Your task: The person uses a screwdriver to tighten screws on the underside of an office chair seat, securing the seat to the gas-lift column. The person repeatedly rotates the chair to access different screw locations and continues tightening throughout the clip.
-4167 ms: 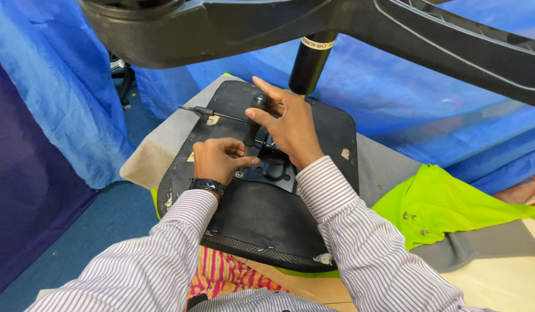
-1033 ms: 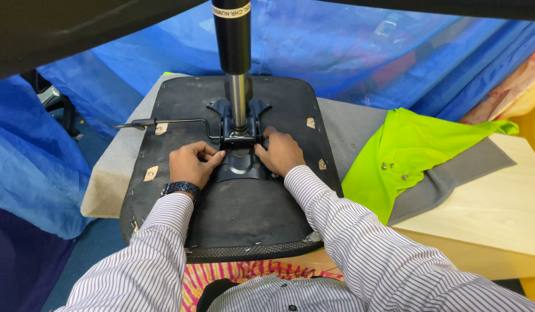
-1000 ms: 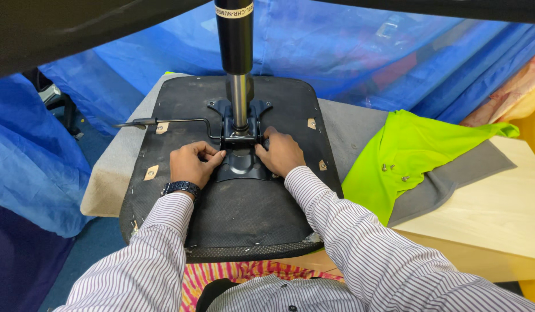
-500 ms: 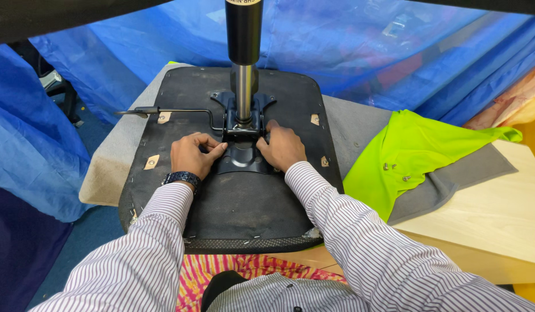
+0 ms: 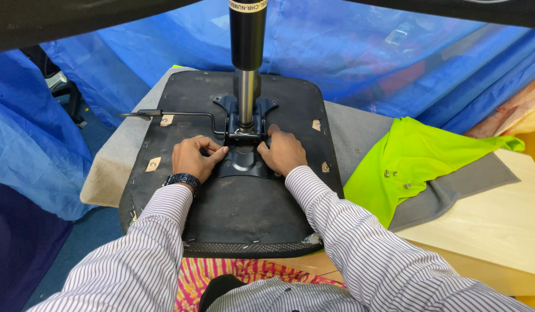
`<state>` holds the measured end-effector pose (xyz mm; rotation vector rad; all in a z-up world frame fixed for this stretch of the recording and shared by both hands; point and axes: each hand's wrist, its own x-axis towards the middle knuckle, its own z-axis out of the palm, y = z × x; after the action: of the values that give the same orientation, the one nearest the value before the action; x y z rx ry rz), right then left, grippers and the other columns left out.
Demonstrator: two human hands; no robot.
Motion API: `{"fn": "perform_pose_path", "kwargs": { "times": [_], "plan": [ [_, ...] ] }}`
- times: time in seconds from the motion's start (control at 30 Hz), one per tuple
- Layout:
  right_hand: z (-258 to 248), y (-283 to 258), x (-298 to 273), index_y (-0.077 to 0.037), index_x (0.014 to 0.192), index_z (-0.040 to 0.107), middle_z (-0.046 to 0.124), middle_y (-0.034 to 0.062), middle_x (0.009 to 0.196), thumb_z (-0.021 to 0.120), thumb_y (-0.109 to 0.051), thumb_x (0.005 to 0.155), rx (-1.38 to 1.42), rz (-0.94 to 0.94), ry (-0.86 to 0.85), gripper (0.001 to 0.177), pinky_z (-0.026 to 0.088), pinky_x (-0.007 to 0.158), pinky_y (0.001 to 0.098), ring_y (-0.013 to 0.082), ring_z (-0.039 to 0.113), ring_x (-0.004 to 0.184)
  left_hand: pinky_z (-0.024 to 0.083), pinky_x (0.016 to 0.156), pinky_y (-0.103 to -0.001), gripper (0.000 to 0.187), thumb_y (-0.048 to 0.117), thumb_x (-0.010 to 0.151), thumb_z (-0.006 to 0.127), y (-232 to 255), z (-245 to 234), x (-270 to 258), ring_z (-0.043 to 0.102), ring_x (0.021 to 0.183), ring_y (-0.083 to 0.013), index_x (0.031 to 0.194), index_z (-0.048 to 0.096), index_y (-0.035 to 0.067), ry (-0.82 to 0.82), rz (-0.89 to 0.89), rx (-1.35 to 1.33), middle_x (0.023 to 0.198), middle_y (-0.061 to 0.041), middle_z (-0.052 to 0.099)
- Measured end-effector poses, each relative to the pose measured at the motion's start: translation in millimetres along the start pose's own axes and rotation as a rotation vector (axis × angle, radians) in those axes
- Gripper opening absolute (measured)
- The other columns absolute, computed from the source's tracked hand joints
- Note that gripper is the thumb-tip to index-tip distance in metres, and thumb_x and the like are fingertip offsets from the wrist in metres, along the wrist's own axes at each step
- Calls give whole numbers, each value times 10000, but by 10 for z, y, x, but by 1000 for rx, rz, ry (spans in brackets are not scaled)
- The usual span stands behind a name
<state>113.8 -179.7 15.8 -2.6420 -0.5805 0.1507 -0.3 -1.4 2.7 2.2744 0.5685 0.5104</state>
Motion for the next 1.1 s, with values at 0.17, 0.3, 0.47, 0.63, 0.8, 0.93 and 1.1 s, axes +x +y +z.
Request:
{"fn": "perform_pose_path", "kwargs": {
  "times": [0.17,0.3,0.47,0.63,0.8,0.93,1.1],
  "plan": [
    [-30,-34,-12,-94,1300,588,724,169,1052,637,-369,918,-24,16,-16,474,597,832,455,327,734,967,542,683,-324,182,281,819,854,14,3,8,691,693,-145,793,806,108,-2,-12,16,770,-4,735],
    [-38,-59,-9,-106,1298,592,727,172,1038,631,-363,923,-17,45,-44,456,598,827,458,323,737,952,544,685,-325,175,280,819,847,6,16,5,693,699,-139,792,805,112,-6,-33,6,782,5,737],
    [36,37,33,-86,1287,604,749,182,990,651,-358,908,33,19,-42,469,599,821,441,311,755,909,553,700,-331,175,284,819,851,-5,31,-1,697,708,-142,799,806,116,17,-1,25,790,5,739],
    [-112,333,112,-29,1177,672,707,233,1024,844,-410,841,178,-293,43,536,542,809,413,329,686,911,536,697,-366,208,223,764,872,216,-63,-158,669,725,-215,820,736,77,223,93,29,801,-52,696],
    [-329,1094,-60,-55,1075,724,706,79,885,767,-221,833,906,265,-53,296,407,456,289,161,575,577,488,676,-408,166,102,871,787,780,280,-760,607,735,-266,865,626,59,398,363,-51,787,-85,599],
    [-511,1993,-241,-42,999,749,671,57,795,729,-100,848,1085,422,151,163,386,405,263,141,579,565,513,637,-369,161,111,854,762,1316,791,-1033,642,697,-225,842,614,50,-31,468,-318,770,-77,626],
    [-505,3027,-395,-114,1009,787,750,118,849,759,-69,746,448,528,466,268,604,587,316,221,732,650,550,628,-343,161,143,838,765,1688,1318,-990,687,660,-208,881,646,43,-369,469,-385,756,-74,688]
  ]
}}
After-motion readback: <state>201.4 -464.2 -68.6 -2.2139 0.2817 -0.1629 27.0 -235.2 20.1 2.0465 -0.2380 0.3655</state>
